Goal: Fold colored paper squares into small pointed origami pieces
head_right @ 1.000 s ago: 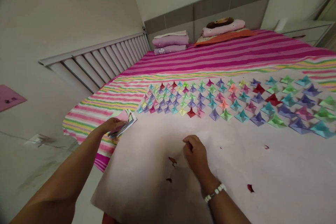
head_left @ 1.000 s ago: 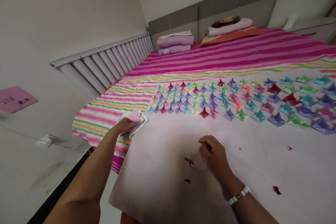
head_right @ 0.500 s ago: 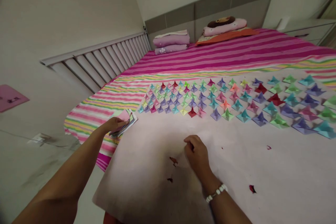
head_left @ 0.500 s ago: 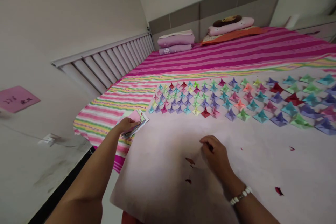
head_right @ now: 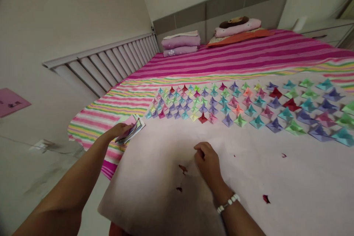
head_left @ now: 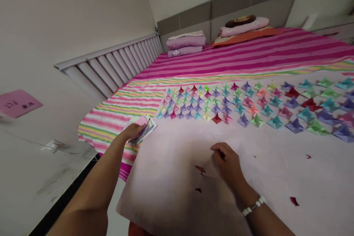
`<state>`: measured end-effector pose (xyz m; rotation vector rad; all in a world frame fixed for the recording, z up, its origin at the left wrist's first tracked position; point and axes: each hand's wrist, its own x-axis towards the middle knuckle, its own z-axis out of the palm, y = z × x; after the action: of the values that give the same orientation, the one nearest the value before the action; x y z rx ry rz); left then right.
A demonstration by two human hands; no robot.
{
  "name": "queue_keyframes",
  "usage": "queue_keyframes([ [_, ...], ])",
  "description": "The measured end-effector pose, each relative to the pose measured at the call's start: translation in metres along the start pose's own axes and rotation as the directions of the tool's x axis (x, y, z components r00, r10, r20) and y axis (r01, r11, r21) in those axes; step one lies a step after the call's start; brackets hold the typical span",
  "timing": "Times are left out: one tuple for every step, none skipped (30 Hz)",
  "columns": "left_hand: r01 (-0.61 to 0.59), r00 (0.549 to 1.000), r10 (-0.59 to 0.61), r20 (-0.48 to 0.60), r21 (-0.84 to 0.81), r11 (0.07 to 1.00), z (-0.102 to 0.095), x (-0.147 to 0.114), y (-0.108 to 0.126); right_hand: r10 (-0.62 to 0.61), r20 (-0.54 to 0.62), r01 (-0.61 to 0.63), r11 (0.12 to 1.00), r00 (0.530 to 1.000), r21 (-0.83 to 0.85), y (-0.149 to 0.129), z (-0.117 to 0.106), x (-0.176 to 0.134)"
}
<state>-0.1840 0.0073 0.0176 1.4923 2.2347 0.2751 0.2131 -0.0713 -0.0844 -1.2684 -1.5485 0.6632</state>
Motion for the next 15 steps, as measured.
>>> queue_keyframes([
  [-0.001, 1.000, 0.001, -0.007, -0.004, 1.000, 0.000, 0.001, 0.000, 0.000, 0.000, 0.000, 1.000, 1.000, 0.001, 0.000, 0.000, 0.000],
  [-0.001, 1.000, 0.001, -0.012, -0.009, 1.000, -0.001, 0.001, 0.000, -0.001, -0.001, 0.001, 1.000, 1.000, 0.002, 0.001, 0.000, 0.000],
  [0.001, 1.000, -0.001, -0.016, -0.015, 1.000, -0.001, 0.002, 0.000, -0.001, -0.001, 0.001, 1.000, 1.000, 0.003, 0.001, 0.001, 0.000],
  [0.006, 1.000, -0.007, -0.019, -0.021, 1.000, 0.000, 0.002, 0.000, -0.001, -0.001, 0.001, 1.000, 1.000, 0.003, 0.001, 0.001, 0.000],
  [0.015, 1.000, -0.016, -0.023, -0.025, 1.000, 0.001, 0.003, -0.001, -0.001, -0.003, 0.001, 1.000, 1.000, 0.002, 0.002, 0.001, 0.000],
  [0.027, 0.999, -0.028, -0.029, -0.029, 0.999, 0.002, 0.004, -0.002, 0.000, -0.004, 0.000, 1.000, 1.000, 0.002, 0.002, 0.001, 0.000],
  [0.042, 0.998, -0.043, -0.037, -0.033, 0.999, 0.004, 0.005, -0.003, 0.000, -0.005, 0.000, 1.000, 1.000, 0.001, 0.002, 0.001, 0.000],
  [0.058, 0.997, -0.060, -0.045, -0.038, 0.998, 0.005, 0.005, -0.005, 0.000, -0.006, 0.000, 1.000, 1.000, 0.001, 0.002, 0.001, -0.001],
  [0.076, 0.995, -0.078, -0.053, -0.046, 0.996, 0.006, 0.006, -0.006, 0.001, -0.007, -0.001, 1.000, 1.000, 0.001, 0.002, 0.001, -0.001],
  [0.094, 0.993, -0.098, -0.061, -0.059, 0.994, 0.006, 0.006, -0.007, 0.002, -0.007, -0.002, 1.000, 1.000, 0.000, 0.001, 0.001, 0.000],
  [0.111, 0.991, -0.117, -0.069, -0.076, 0.991, 0.006, 0.006, -0.009, 0.004, -0.006, -0.004, 1.000, 1.000, -0.001, 0.001, 0.001, 0.000],
  [0.127, 0.988, -0.135, -0.079, -0.098, 0.987, 0.004, 0.005, -0.010, 0.005, -0.005, -0.005, 1.000, 1.000, -0.002, 0.001, 0.000, 0.000],
  [0.140, 0.984, -0.153, -0.094, -0.124, 0.982, 0.001, 0.004, -0.011, 0.006, -0.002, -0.006, 1.000, 1.000, -0.002, 0.000, 0.000, 0.000],
  [0.150, 0.979, -0.168, -0.115, -0.153, 0.977, -0.002, 0.003, -0.013, 0.005, 0.001, -0.005, 1.000, 1.000, -0.001, 0.000, 0.000, 0.000],
  [0.155, 0.973, -0.182, -0.143, -0.183, 0.971, -0.007, 0.001, -0.015, 0.003, 0.002, -0.003, 1.000, 1.000, -0.001, 0.000, 0.000, 0.000],
])
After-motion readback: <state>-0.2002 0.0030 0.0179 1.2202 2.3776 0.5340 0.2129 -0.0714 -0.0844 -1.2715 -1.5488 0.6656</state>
